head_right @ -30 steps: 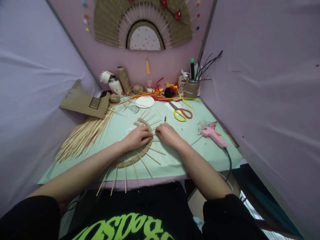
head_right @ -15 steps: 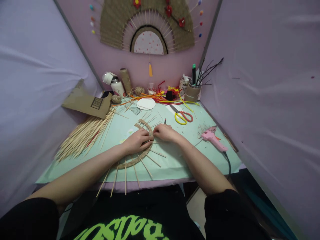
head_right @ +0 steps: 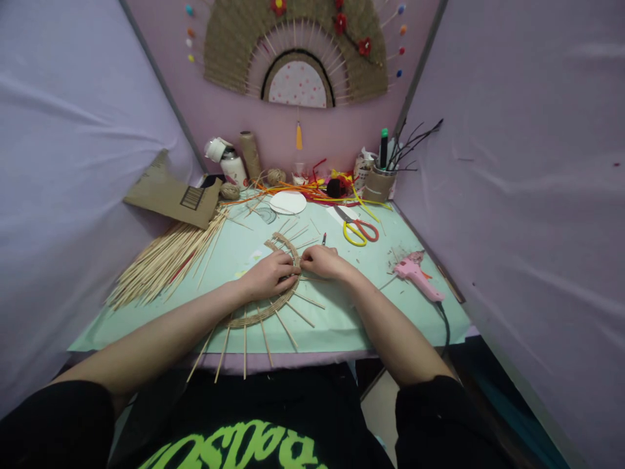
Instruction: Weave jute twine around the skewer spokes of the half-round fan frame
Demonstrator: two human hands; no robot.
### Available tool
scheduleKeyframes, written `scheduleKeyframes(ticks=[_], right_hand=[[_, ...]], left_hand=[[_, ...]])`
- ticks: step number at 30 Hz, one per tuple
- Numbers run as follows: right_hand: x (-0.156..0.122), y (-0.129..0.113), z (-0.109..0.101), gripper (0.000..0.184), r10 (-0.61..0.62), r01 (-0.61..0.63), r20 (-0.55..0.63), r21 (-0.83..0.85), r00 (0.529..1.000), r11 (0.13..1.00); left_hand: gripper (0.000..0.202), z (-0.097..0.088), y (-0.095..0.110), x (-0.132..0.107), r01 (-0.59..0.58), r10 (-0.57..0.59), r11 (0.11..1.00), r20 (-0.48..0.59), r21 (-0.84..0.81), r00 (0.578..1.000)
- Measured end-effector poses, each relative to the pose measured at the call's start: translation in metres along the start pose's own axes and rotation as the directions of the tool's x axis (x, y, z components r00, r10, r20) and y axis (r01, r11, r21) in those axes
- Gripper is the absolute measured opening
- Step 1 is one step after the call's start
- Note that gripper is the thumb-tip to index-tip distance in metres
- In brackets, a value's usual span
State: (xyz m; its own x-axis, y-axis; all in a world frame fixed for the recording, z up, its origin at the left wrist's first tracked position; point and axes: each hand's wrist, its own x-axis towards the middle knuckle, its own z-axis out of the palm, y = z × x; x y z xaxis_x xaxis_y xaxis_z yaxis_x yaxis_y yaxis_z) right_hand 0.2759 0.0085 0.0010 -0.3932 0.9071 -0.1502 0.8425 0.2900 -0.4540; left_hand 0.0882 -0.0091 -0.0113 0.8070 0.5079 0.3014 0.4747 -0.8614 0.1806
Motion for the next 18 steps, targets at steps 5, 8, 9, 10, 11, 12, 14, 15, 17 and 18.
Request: scheduleKeyframes(ticks=[5, 8, 9, 10, 11, 12, 14, 15, 17, 18], right_hand=[[0.001, 0.001, 0.005, 0.016, -0.003, 0.002, -0.026, -0.032, 1.000, 0.999], [0.001, 0.001, 0.007, 0.016, -0.017, 0.016, -0.028, -0.039, 0.999, 0.999], [0.001, 0.001, 0.007, 0.016, -0.022, 0.021, -0.031, -0.043, 0.999, 0.999], [0.001, 0.001, 0.008, 0.015, -0.027, 0.025, -0.036, -0.050, 0.999, 0.998], [0.001, 0.000, 0.009, 0.015, -0.032, 0.030, -0.042, -0.059, 0.999, 0.998], [0.001, 0.000, 0.010, 0.014, -0.038, 0.035, -0.047, -0.070, 0.998, 0.997], [0.000, 0.000, 0.012, 0.014, -0.049, 0.043, -0.058, -0.096, 0.997, 0.994], [0.000, -0.001, 0.013, 0.015, -0.055, 0.048, -0.064, -0.108, 0.996, 0.993], [-0.001, -0.001, 0.015, 0.016, -0.067, 0.056, -0.081, -0.129, 0.994, 0.990], [-0.001, -0.001, 0.017, 0.016, -0.073, 0.060, -0.091, -0.138, 0.993, 0.989]], left_hand=[[0.025, 0.001, -0.002, -0.001, 0.008, -0.009, 1.000, -0.018, -0.025, 1.000], [0.023, 0.002, -0.003, -0.002, 0.041, -0.042, 0.998, -0.037, -0.041, 0.998], [0.022, 0.002, -0.003, -0.002, 0.053, -0.055, 0.997, -0.043, -0.047, 0.998], [0.022, 0.002, -0.003, -0.002, 0.064, -0.067, 0.997, -0.046, -0.053, 0.997], [0.021, 0.002, -0.003, -0.002, 0.071, -0.074, 0.996, -0.048, -0.058, 0.996], [0.021, 0.002, -0.003, -0.002, 0.073, -0.077, 0.996, -0.051, -0.060, 0.996], [0.021, 0.002, -0.004, -0.002, 0.067, -0.070, 0.996, -0.054, -0.056, 0.996], [0.020, 0.002, -0.004, -0.002, 0.062, -0.065, 0.997, -0.055, -0.052, 0.996], [0.020, 0.002, -0.004, -0.001, 0.057, -0.059, 0.997, -0.053, -0.043, 0.997], [0.021, 0.002, -0.004, -0.001, 0.058, -0.060, 0.998, -0.052, -0.040, 0.997]])
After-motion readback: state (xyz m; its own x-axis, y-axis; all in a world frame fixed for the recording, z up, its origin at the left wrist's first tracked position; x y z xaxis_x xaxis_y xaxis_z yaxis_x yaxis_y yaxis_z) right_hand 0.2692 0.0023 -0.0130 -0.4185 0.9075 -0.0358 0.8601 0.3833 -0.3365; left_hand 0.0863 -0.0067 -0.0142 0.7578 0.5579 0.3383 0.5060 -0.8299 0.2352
